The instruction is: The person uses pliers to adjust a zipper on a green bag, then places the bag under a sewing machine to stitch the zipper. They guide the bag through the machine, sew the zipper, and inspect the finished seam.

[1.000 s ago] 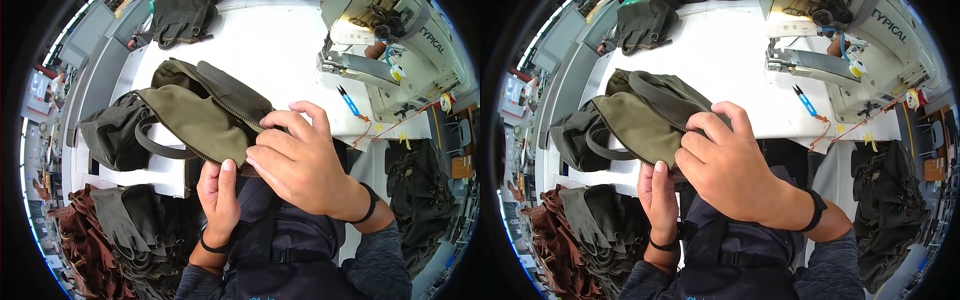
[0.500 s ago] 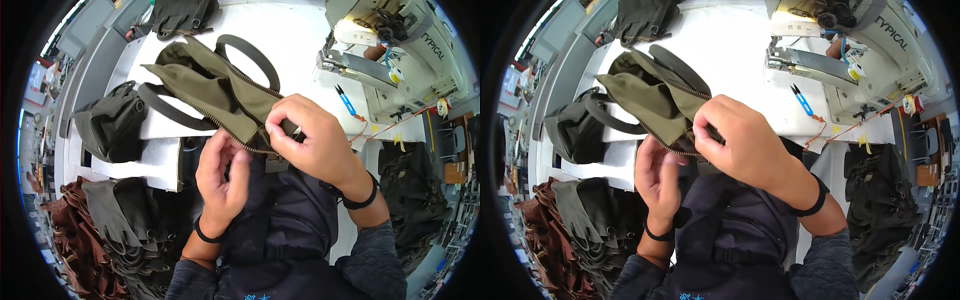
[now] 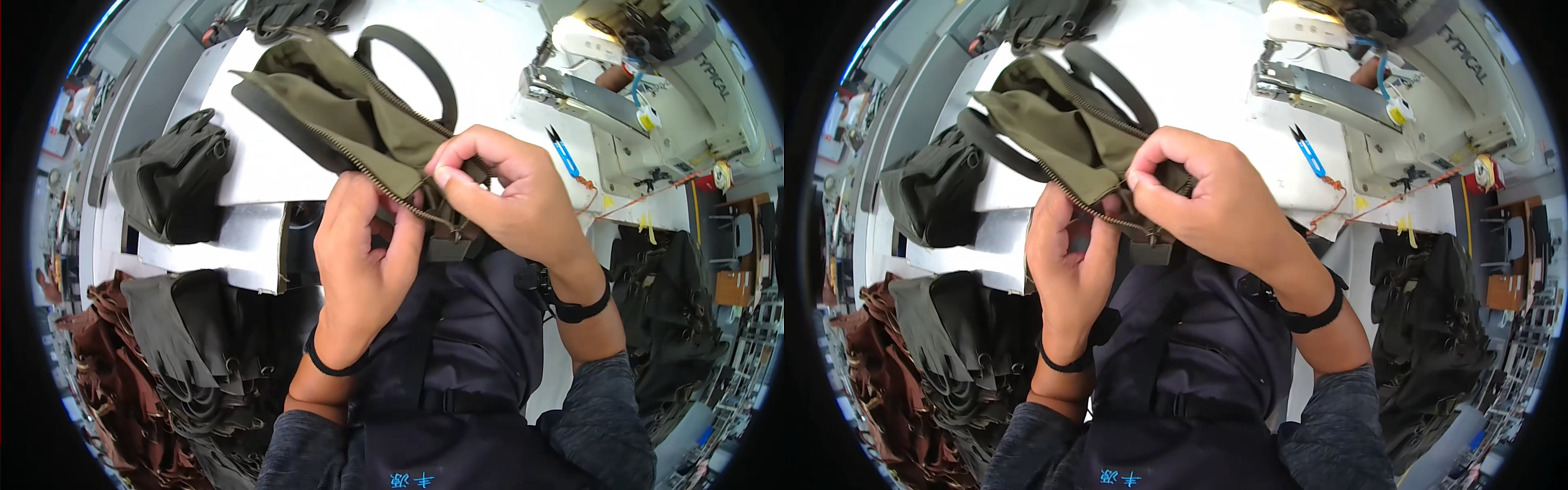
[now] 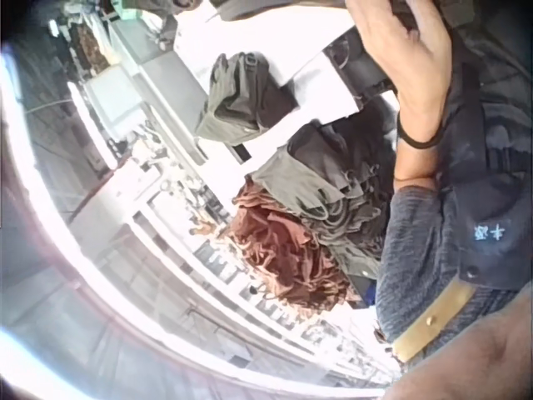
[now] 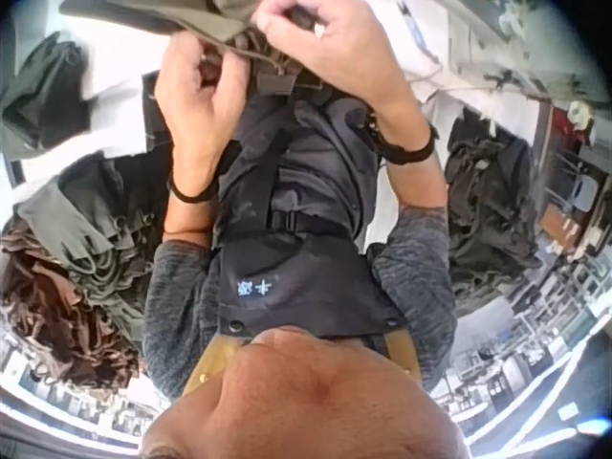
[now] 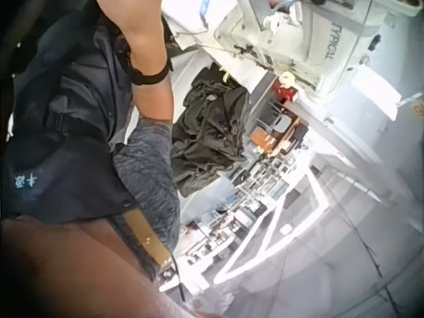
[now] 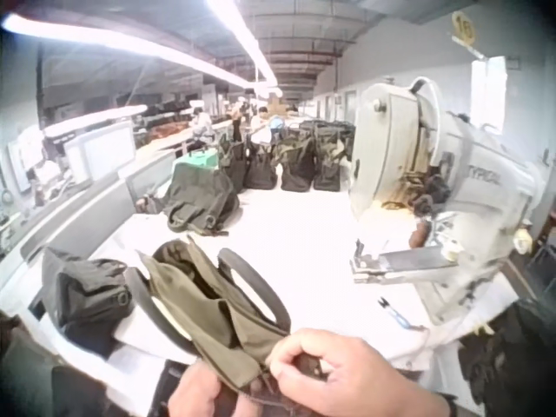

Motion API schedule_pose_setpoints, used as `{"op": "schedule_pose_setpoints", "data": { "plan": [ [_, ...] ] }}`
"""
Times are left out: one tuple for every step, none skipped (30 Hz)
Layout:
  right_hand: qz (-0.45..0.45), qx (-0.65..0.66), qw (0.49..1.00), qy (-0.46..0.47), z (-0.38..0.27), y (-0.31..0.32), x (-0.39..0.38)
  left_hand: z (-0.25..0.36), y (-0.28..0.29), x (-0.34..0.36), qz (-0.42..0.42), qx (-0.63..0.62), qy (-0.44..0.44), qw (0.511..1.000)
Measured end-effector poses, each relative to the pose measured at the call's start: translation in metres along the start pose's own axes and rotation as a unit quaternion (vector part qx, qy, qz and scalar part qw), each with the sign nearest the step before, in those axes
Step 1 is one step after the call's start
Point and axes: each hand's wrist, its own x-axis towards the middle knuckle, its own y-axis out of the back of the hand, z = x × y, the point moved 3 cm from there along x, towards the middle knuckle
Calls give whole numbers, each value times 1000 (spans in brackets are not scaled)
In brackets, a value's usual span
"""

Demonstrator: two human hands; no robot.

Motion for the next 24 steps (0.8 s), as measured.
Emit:
{"op": "schedule_pose_setpoints", "data": {
  "plan": [
    [-2, -14, 1000, 24, 1, -1, 0, 2, 0, -2, 0, -11, 4, 1000],
    [1, -29, 998, 46, 4, -1, -1, -3, -2, -5, -12, -31, 11, 999],
    [3, -46, 997, 68, 7, -1, -2, -2, -3, -8, -15, -59, 39, 997],
    [3, -48, 996, 70, 9, -1, -4, -4, -4, -11, -23, -76, 49, 996],
    [8, -46, 995, 89, 11, -2, -5, -11, -3, -14, -32, -88, 59, 994],
    [8, -38, 995, 96, 12, -5, -7, -15, 1, -18, -46, -81, 38, 995],
    [8, -31, 994, 104, 14, -8, -8, -18, 4, -20, -45, -63, 27, 997],
    [8, -46, 990, 133, 14, -11, -8, -21, 8, -24, -42, -45, 19, 998],
    [12, -49, 988, 146, 14, -15, -9, -23, 11, -28, -38, -27, 10, 999],
    [13, -53, 986, 159, 15, -18, -10, -28, 12, -33, -20, -65, 39, 997],
    [15, -56, 983, 172, 16, -19, -11, -27, 12, -35, -15, -108, 51, 993],
    [22, -58, 982, 179, 17, -19, -12, -26, 11, -37, -10, -152, 63, 986],
    [29, -61, 980, 185, 17, -19, -13, -26, 10, -38, -5, -196, 75, 978],
    [36, -62, 978, 195, 17, -20, -12, -25, 11, -40, 4, -205, 94, 974],
    [38, -59, 978, 197, 18, -21, -11, -23, 11, -40, 7, -211, 101, 972],
    [40, -57, 978, 198, 18, -21, -11, -22, 10, -40, 11, -217, 107, 970],
    [41, -57, 977, 199, 19, -22, -11, -21, 9, -40, 16, -224, 115, 968],
    [45, -61, 976, 206, 19, -23, -11, -18, 8, -38, 13, -214, 116, 970],
    [50, -66, 974, 212, 20, -23, -10, -21, 9, -38, 12, -218, 106, 970],
    [53, -72, 972, 218, 20, -24, -11, -25, 10, -41, 12, -222, 97, 970],
    [58, -79, 970, 224, 20, -24, -11, -28, 11, -41, 12, -227, 88, 970],
    [64, -85, 967, 230, 20, -24, -12, -28, 10, -40, 20, -259, 98, 961],
    [70, -92, 965, 237, 20, -25, -12, -27, 9, -39, 28, -290, 106, 951],
    [76, -91, 964, 239, 21, -25, -13, -27, 8, -38, 36, -321, 115, 939]
  ]
}}
